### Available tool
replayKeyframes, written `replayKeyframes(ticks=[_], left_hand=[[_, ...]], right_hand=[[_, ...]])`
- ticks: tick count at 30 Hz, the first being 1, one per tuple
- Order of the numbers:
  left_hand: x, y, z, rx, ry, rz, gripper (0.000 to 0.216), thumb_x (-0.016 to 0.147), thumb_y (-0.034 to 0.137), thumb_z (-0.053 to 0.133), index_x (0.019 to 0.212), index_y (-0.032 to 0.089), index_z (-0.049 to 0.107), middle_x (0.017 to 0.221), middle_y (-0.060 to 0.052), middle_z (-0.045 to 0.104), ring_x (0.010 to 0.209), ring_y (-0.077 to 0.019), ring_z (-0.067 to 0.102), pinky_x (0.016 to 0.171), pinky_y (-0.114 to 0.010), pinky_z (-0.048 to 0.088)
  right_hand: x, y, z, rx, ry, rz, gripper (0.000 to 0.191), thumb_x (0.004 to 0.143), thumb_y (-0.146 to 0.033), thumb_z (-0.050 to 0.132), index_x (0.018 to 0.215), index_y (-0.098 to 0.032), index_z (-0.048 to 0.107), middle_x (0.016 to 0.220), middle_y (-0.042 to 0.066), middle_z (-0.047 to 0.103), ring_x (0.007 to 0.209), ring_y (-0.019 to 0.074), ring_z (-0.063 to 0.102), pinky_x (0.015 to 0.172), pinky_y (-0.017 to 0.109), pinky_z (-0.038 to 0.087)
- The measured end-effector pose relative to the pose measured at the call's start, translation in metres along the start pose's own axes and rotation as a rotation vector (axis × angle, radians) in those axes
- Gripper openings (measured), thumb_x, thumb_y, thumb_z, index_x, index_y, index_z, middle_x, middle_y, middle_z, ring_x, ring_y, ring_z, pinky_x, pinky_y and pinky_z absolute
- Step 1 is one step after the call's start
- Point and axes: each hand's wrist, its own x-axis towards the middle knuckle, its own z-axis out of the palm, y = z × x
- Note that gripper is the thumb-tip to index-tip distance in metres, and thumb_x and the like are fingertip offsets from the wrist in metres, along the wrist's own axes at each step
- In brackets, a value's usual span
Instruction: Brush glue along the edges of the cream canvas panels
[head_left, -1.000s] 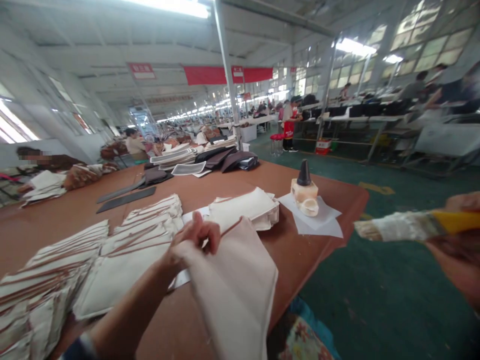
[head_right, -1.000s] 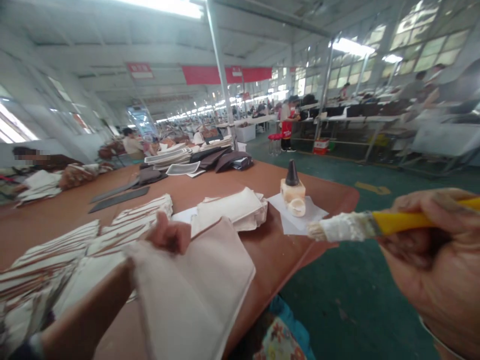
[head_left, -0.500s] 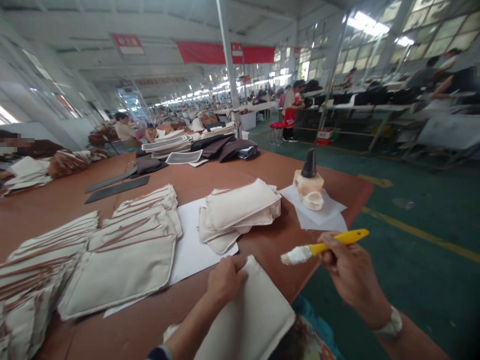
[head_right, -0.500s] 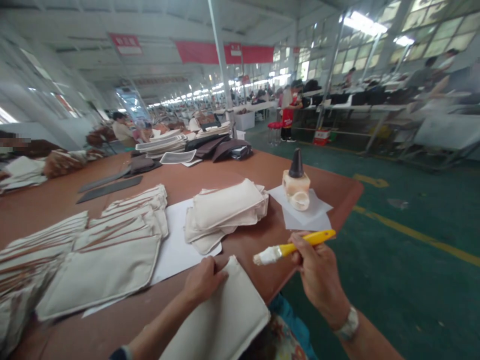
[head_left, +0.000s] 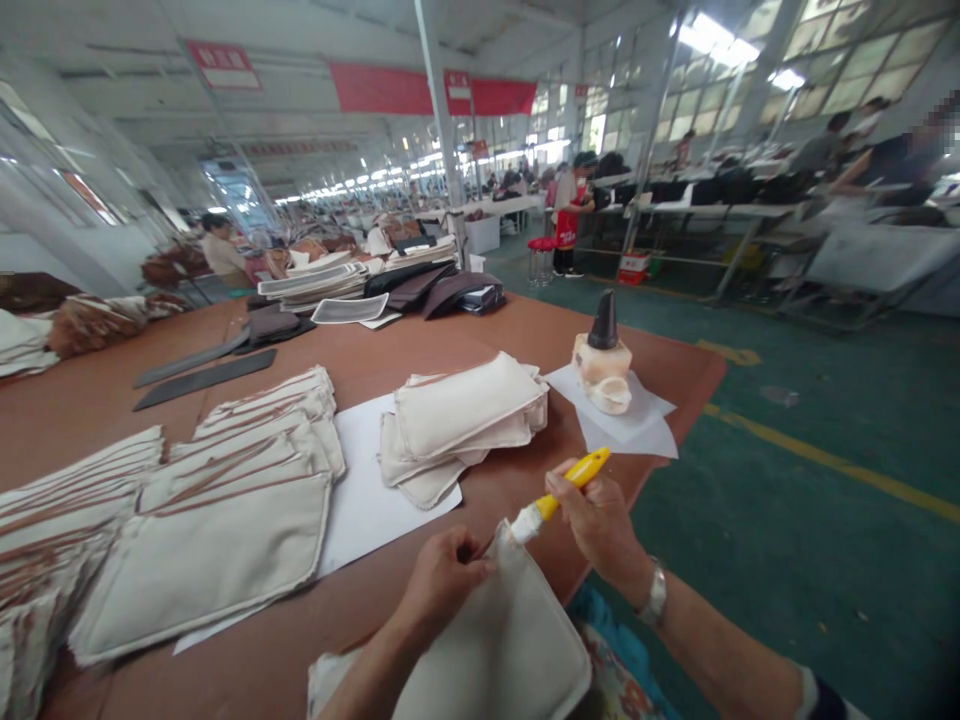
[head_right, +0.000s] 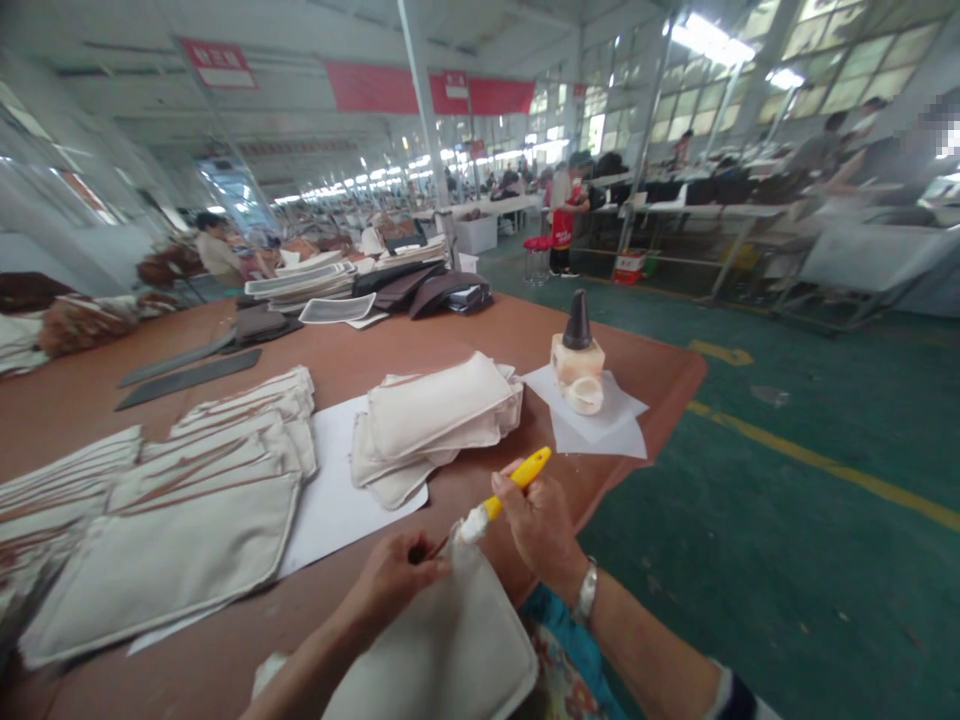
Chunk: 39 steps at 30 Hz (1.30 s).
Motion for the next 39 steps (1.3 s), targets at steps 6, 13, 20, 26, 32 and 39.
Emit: replayKeyframes(ticks=[6, 13, 20, 26, 32, 39], left_hand=[[-0.023, 0.017, -0.005, -0.223, -0.062, 0.046, 0.023, 0.075, 0.027, 0.061, 0.09, 0.013, 0.071, 0.077, -0.001, 0.068, 0.07, -0.0158, 0.06, 0.063, -0.024, 0.042], [-0.035, 0.025, -0.005, -0.255, -0.045, 0.109, 0.024, 0.078, 0.032, 0.066, 0.091, 0.014, 0.073, 0.081, -0.004, 0.072, 0.074, -0.0189, 0.064, 0.065, -0.025, 0.047], [-0.065, 0.03, -0.009, -0.047, 0.2, 0.44, 0.014, 0.09, 0.03, 0.063, 0.086, 0.018, 0.07, 0.078, -0.003, 0.065, 0.072, -0.0148, 0.06, 0.065, -0.023, 0.044], [-0.094, 0.049, -0.028, 0.638, 0.515, 1.242, 0.018, 0.097, 0.014, 0.051, 0.107, 0.01, 0.066, 0.077, -0.007, 0.071, 0.061, -0.0151, 0.058, 0.057, -0.028, 0.041], [-0.107, 0.061, -0.044, 0.807, 0.546, 1.316, 0.023, 0.099, 0.011, 0.042, 0.106, 0.007, 0.064, 0.08, -0.009, 0.073, 0.062, -0.0171, 0.062, 0.057, -0.032, 0.043], [-0.106, 0.053, -0.043, 0.771, 0.569, 1.238, 0.026, 0.101, 0.015, 0.038, 0.107, 0.009, 0.063, 0.078, -0.008, 0.071, 0.063, -0.0173, 0.06, 0.059, -0.032, 0.043]], right_hand=[[0.008, -0.01, 0.0, -0.091, 0.007, -0.124, 0.029, 0.093, -0.039, 0.056, 0.076, -0.016, 0.061, 0.066, 0.003, 0.06, 0.059, 0.0164, 0.055, 0.058, 0.026, 0.041], [-0.008, -0.028, -0.005, -0.125, -0.03, -0.194, 0.027, 0.095, -0.034, 0.054, 0.076, -0.017, 0.06, 0.064, 0.002, 0.06, 0.058, 0.0155, 0.057, 0.058, 0.025, 0.043], [0.007, -0.039, -0.038, -0.084, 0.112, -0.176, 0.026, 0.096, -0.038, 0.056, 0.081, -0.017, 0.061, 0.059, -0.002, 0.052, 0.052, 0.0132, 0.049, 0.052, 0.025, 0.038], [-0.015, -0.084, -0.056, 0.275, -0.02, -0.114, 0.019, 0.095, -0.032, 0.062, 0.081, -0.019, 0.06, 0.057, -0.006, 0.045, 0.046, 0.0081, 0.036, 0.044, 0.021, 0.028], [-0.042, -0.104, -0.059, 0.09, -0.365, -0.292, 0.015, 0.099, -0.022, 0.054, 0.085, -0.02, 0.059, 0.072, -0.002, 0.053, 0.062, 0.0113, 0.048, 0.057, 0.024, 0.039], [-0.046, -0.112, -0.064, 0.067, -0.334, -0.405, 0.012, 0.099, -0.018, 0.051, 0.09, -0.02, 0.059, 0.076, 0.0, 0.055, 0.067, 0.0121, 0.052, 0.062, 0.024, 0.043]])
